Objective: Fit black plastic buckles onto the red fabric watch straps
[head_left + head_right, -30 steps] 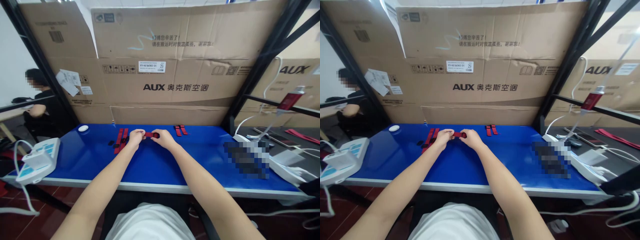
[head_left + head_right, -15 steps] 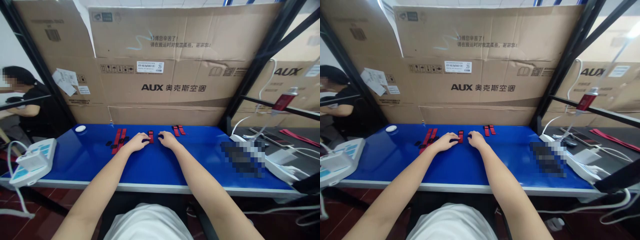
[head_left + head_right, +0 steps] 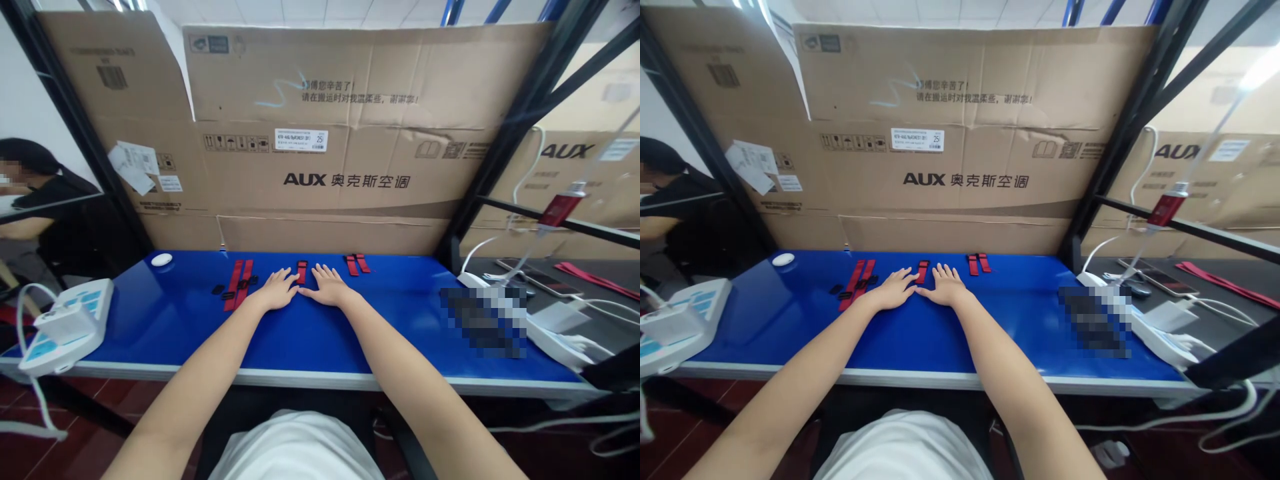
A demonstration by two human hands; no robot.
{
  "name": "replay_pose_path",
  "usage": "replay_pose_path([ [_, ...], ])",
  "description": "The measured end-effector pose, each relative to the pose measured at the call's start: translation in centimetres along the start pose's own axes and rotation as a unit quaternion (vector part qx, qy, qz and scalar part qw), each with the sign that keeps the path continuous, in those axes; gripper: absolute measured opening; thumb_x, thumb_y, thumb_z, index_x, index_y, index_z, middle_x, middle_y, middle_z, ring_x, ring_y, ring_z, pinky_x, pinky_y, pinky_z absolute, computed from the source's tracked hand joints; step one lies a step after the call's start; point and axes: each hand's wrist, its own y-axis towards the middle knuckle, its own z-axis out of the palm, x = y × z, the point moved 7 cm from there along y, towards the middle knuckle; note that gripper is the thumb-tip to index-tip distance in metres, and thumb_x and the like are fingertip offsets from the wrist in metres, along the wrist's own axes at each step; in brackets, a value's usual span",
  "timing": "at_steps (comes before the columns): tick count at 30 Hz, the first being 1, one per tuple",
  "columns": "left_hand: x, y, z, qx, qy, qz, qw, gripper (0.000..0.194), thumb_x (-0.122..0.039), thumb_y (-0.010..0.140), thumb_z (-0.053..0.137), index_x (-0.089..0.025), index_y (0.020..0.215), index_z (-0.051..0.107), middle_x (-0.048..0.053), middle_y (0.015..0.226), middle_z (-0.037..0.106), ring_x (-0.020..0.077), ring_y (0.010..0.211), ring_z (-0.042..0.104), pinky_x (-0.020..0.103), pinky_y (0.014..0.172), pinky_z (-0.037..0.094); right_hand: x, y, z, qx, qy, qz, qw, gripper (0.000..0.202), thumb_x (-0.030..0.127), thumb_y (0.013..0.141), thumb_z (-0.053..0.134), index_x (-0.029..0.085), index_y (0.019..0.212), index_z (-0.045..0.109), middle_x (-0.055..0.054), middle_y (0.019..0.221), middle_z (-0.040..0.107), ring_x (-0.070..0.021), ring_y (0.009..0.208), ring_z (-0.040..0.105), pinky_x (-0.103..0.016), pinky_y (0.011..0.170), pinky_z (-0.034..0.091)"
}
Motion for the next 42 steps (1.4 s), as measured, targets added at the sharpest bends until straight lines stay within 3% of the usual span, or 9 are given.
replay_pose_path([
  [4, -0.1, -0.1, 0.1, -0.002, -0.005, 0.002, 1.0, 0.06, -0.048, 0.09, 0.044, -0.016, 0.141, 0.045, 0.017, 0.156, 0.028, 0.0307, 0.146, 0.02, 0.048, 0.117, 0.013, 0.0, 0.0, 0.0, -0.007, -0.003, -0.005, 1.0, 0.107, 0.087, 0.076, 0.027, 0.013, 0.154, 0.019, -0.011, 0.161, 0.009, -0.0297, 0.149, 0.002, -0.043, 0.119, 0.001],
  [10, 1.5, 0.0, -0.2, -0.023, -0.012, -0.018, 0.999, 0.076, -0.062, 0.086, 0.044, -0.016, 0.146, 0.037, 0.016, 0.157, 0.022, 0.0313, 0.147, 0.013, 0.049, 0.117, 0.009, 0.4, -0.1, 0.0, -0.015, -0.006, -0.015, 1.0, 0.104, 0.085, 0.078, 0.023, 0.015, 0.154, 0.019, -0.01, 0.161, 0.01, -0.0281, 0.149, 0.003, -0.044, 0.119, 0.001],
  [17, 1.4, -0.1, -0.2, -0.006, -0.002, -0.017, 1.0, 0.071, -0.057, 0.09, 0.039, -0.02, 0.15, 0.031, 0.013, 0.159, 0.016, 0.0287, 0.148, 0.01, 0.05, 0.117, 0.007, 0.6, 0.0, 0.4, 0.0, -0.01, 0.003, 1.0, 0.099, 0.081, 0.081, 0.023, 0.014, 0.154, 0.018, -0.011, 0.161, 0.008, -0.0273, 0.149, 0.002, -0.046, 0.119, 0.0],
  [21, -0.4, -0.4, -1.1, -0.011, -0.024, 0.065, 0.998, 0.056, -0.047, 0.089, 0.048, -0.029, 0.142, 0.044, 0.004, 0.159, 0.02, 0.026, 0.148, 0.012, 0.049, 0.118, 0.008, 0.5, -0.3, -0.2, 0.003, 0.013, -0.003, 1.0, 0.097, 0.078, 0.083, 0.032, 0.013, 0.154, 0.02, -0.012, 0.161, 0.01, -0.0274, 0.149, 0.003, -0.045, 0.119, 0.0],
  [25, -1.7, -0.6, -1.4, 0.004, -0.029, 0.123, 0.992, 0.046, -0.039, 0.086, 0.054, -0.027, 0.13, 0.058, 0.005, 0.152, 0.038, 0.0246, 0.147, 0.021, 0.047, 0.119, 0.008, 0.0, -0.4, -0.9, 0.013, 0.057, -0.023, 0.998, 0.091, 0.066, 0.082, 0.051, 0.015, 0.153, 0.024, -0.013, 0.159, 0.019, -0.0267, 0.149, 0.009, -0.042, 0.119, 0.006],
  [28, -1.9, -0.5, -1.1, 0.005, -0.04, 0.113, 0.993, 0.048, -0.04, 0.086, 0.054, -0.027, 0.132, 0.056, 0.006, 0.148, 0.044, 0.0252, 0.145, 0.026, 0.047, 0.119, 0.008, -0.2, -0.3, -1.1, 0.008, 0.069, -0.028, 0.997, 0.093, 0.065, 0.079, 0.055, 0.017, 0.152, 0.026, -0.013, 0.159, 0.022, -0.0277, 0.149, 0.01, -0.042, 0.119, 0.007],
  [35, -1.7, -0.2, 0.2, 0.006, -0.027, 0.09, 0.996, 0.06, -0.042, 0.09, 0.045, -0.023, 0.147, 0.038, 0.009, 0.156, 0.029, 0.0251, 0.146, 0.022, 0.045, 0.119, 0.012, -0.2, 0.1, -0.2, -0.021, 0.02, -0.015, 0.999, 0.09, 0.07, 0.086, 0.039, 0.012, 0.153, 0.022, -0.014, 0.16, 0.015, -0.0271, 0.149, 0.008, -0.041, 0.119, 0.004],
  [39, -0.5, 0.2, -0.3, -0.042, -0.004, 0.03, 0.999, 0.063, -0.046, 0.091, 0.04, -0.019, 0.148, 0.035, 0.012, 0.157, 0.024, 0.0269, 0.147, 0.018, 0.047, 0.118, 0.009, -0.1, 0.4, 0.3, -0.035, -0.005, -0.01, 0.999, 0.091, 0.074, 0.087, 0.026, 0.011, 0.153, 0.021, -0.013, 0.161, 0.012, -0.0276, 0.149, 0.008, -0.043, 0.119, 0.002],
  [42, 0.2, 0.3, -0.4, -0.042, 0.001, -0.006, 0.999, 0.062, -0.047, 0.091, 0.04, -0.017, 0.145, 0.039, 0.014, 0.157, 0.024, 0.0284, 0.147, 0.018, 0.049, 0.118, 0.008, 0.0, 0.4, 0.5, -0.039, -0.014, -0.01, 0.999, 0.092, 0.076, 0.086, 0.02, 0.013, 0.153, 0.021, -0.011, 0.161, 0.012, -0.0273, 0.149, 0.006, -0.044, 0.119, 0.002],
])
